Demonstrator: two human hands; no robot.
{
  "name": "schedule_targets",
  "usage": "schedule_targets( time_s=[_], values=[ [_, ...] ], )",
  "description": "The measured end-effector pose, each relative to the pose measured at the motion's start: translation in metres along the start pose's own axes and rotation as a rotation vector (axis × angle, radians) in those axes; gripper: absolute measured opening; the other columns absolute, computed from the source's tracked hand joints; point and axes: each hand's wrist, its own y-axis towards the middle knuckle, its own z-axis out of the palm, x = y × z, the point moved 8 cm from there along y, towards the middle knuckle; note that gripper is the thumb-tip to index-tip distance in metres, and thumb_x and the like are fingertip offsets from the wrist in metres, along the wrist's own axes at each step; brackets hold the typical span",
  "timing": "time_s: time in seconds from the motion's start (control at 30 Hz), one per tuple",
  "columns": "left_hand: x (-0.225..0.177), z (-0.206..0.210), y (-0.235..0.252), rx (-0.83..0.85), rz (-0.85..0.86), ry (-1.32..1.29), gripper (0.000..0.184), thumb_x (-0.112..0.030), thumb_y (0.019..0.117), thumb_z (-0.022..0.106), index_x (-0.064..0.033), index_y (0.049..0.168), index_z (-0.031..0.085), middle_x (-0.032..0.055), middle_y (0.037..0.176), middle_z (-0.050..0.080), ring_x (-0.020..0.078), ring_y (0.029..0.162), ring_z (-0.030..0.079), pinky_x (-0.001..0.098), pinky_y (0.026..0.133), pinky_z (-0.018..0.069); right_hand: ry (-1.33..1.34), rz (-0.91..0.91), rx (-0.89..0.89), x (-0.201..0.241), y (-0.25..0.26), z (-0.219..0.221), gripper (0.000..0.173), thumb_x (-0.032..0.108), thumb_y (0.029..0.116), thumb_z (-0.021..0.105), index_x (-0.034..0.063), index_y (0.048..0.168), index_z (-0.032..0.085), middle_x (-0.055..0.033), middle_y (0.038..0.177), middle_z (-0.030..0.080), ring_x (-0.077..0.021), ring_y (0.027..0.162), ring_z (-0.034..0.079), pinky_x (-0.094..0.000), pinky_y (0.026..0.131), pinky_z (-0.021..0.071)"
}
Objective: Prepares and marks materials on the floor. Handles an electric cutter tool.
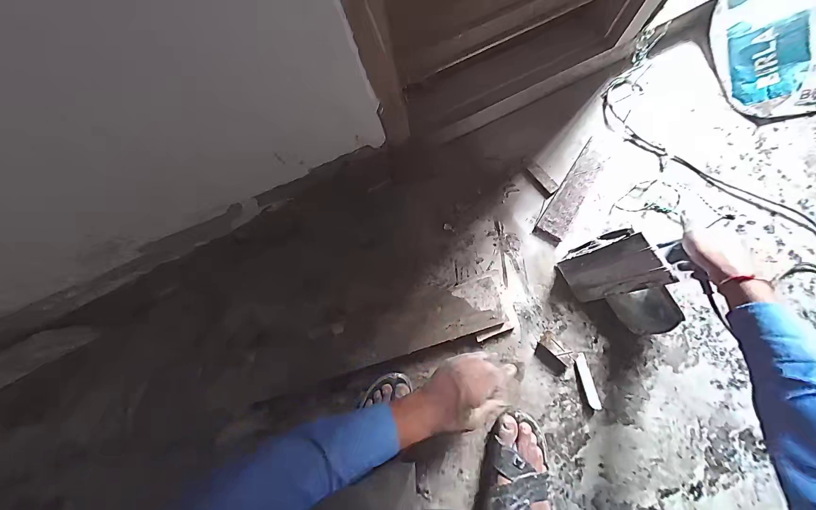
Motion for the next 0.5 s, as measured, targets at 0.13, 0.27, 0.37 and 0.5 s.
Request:
schedule_targets(
  time_s=[0.13, 0.27, 0.37, 0.5],
  values=[
    [0.024, -0.053, -0.017, -0.052, -0.405, 0.089, 0.040, -0.023, 0.0919, 0.070, -0.0091, 0.130, 0.070, 0.0063, 0.116, 0.076, 0.0191, 0.110, 0.071, 0.0406, 0.101, 0.0556, -0.206, -0.353, -0.285, 0.058, -0.041, -0.030, 0.050, 0.036, 0.1041, 0.052, -0.0098, 0.120, 0.064, -0.0393, 0.119, 0.063, -0.0585, 0.115, 0.060, -0.0753, 0.090, 0.0446],
    [0.018, -0.040, -0.041, 0.368, -0.410, 0.257, 0.045, -0.028, 0.0900, 0.074, -0.0125, 0.132, 0.070, 0.0086, 0.110, 0.077, 0.0230, 0.106, 0.073, 0.0490, 0.115, 0.0432, -0.104, -0.790, -0.123, 0.164, -0.050, 0.008, 0.023, 0.019, 0.1012, 0.061, 0.0076, 0.118, 0.072, -0.0217, 0.115, 0.071, -0.0445, 0.107, 0.068, -0.0685, 0.086, 0.0525],
    [0.013, -0.025, -0.050, 0.391, -0.471, 0.246, 0.095, -0.070, 0.0703, 0.079, -0.0147, 0.145, 0.059, 0.0080, 0.115, 0.076, 0.0218, 0.110, 0.071, 0.0512, 0.121, 0.0345, -0.305, -0.807, 0.091, 0.222, -0.015, 0.087, 0.031, 0.028, 0.0980, 0.062, 0.0056, 0.118, 0.070, -0.0214, 0.121, 0.068, -0.0427, 0.116, 0.064, -0.0662, 0.093, 0.0505],
    [0.021, -0.038, -0.039, 0.296, -0.579, 0.107, 0.078, -0.062, 0.0880, 0.069, -0.0085, 0.144, 0.058, 0.0095, 0.135, 0.067, 0.0239, 0.127, 0.062, 0.0454, 0.109, 0.0480, -0.318, -0.644, 0.147, 0.243, 0.004, 0.149, 0.033, 0.016, 0.1043, 0.052, -0.0032, 0.129, 0.064, -0.0314, 0.134, 0.057, -0.0495, 0.125, 0.057, -0.0670, 0.097, 0.0487]
  ],
)
